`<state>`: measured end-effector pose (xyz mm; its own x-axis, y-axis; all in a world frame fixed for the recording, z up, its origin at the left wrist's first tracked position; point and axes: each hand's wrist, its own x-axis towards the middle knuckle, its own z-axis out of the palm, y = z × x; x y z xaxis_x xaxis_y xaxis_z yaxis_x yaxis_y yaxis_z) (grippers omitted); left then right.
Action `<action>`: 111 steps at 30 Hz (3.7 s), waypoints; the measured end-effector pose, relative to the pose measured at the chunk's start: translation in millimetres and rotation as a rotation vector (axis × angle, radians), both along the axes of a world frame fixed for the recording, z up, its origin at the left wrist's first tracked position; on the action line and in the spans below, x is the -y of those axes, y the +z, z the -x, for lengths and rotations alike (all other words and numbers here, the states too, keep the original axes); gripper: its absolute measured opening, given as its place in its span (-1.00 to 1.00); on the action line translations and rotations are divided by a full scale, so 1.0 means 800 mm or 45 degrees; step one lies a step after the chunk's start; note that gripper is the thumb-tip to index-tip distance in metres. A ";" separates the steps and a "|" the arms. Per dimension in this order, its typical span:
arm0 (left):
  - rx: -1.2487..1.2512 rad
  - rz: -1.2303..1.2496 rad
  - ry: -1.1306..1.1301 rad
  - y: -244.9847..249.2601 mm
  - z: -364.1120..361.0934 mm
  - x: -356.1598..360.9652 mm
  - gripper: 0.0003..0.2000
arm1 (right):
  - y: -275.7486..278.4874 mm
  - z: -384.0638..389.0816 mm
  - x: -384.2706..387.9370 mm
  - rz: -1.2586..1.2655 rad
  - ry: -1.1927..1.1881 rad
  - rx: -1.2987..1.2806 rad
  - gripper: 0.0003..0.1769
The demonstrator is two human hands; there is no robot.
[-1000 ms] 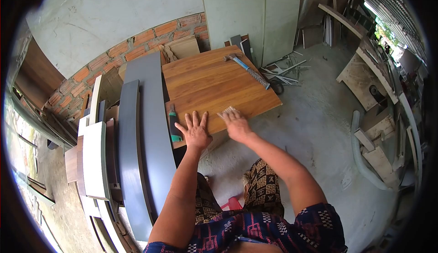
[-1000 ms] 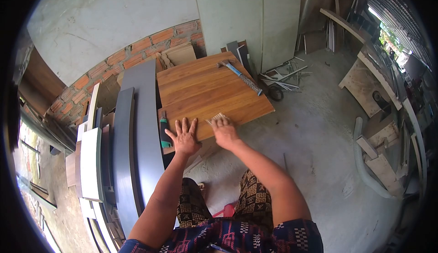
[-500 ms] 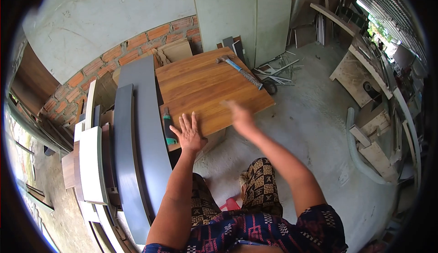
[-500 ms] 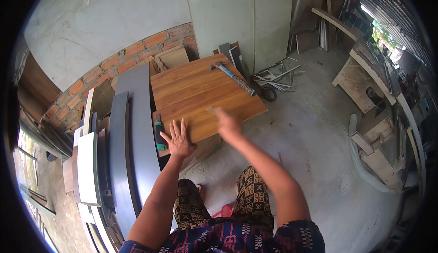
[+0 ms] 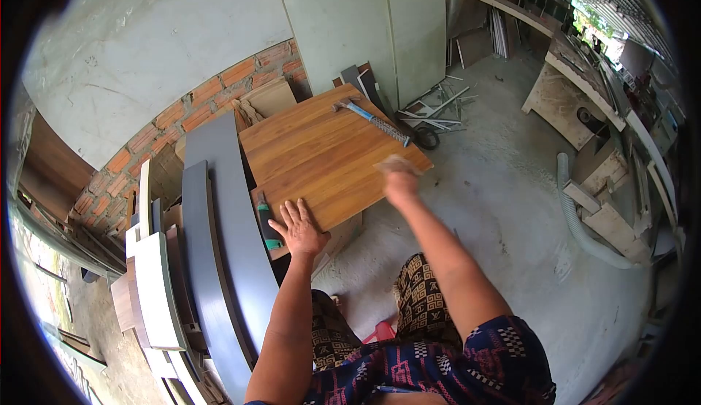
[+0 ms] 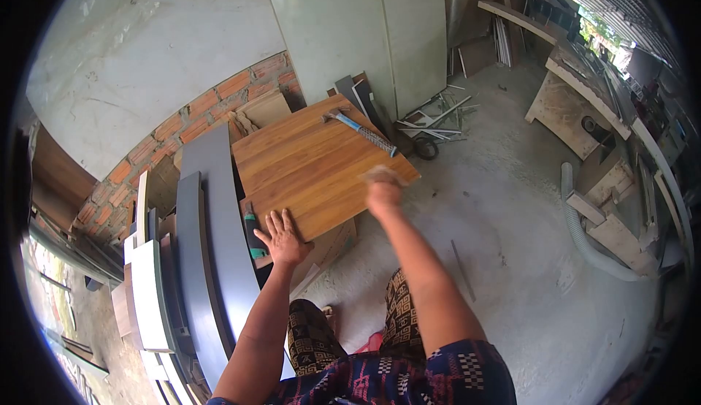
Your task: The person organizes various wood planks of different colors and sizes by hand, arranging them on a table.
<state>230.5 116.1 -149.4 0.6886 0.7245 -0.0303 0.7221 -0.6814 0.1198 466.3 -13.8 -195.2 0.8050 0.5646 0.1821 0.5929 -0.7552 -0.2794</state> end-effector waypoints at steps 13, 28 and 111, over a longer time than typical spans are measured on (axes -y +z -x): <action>-0.057 -0.015 -0.004 0.005 -0.001 0.004 0.02 | 0.059 0.056 0.043 -0.749 0.433 0.204 -0.56; -0.013 -0.020 -0.006 -0.001 -0.003 0.001 0.07 | -0.013 -0.061 0.095 -0.437 -0.141 0.047 -0.69; 0.500 0.376 0.064 0.023 -0.234 0.034 -0.41 | -0.107 0.123 0.279 -0.033 -0.065 -0.118 -0.82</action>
<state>417.4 88.9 -130.7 0.6539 0.7564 0.0157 0.6146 -0.5432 0.5720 368.1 -237.0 -281.1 0.8465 0.5188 0.1194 0.5248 -0.7756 -0.3509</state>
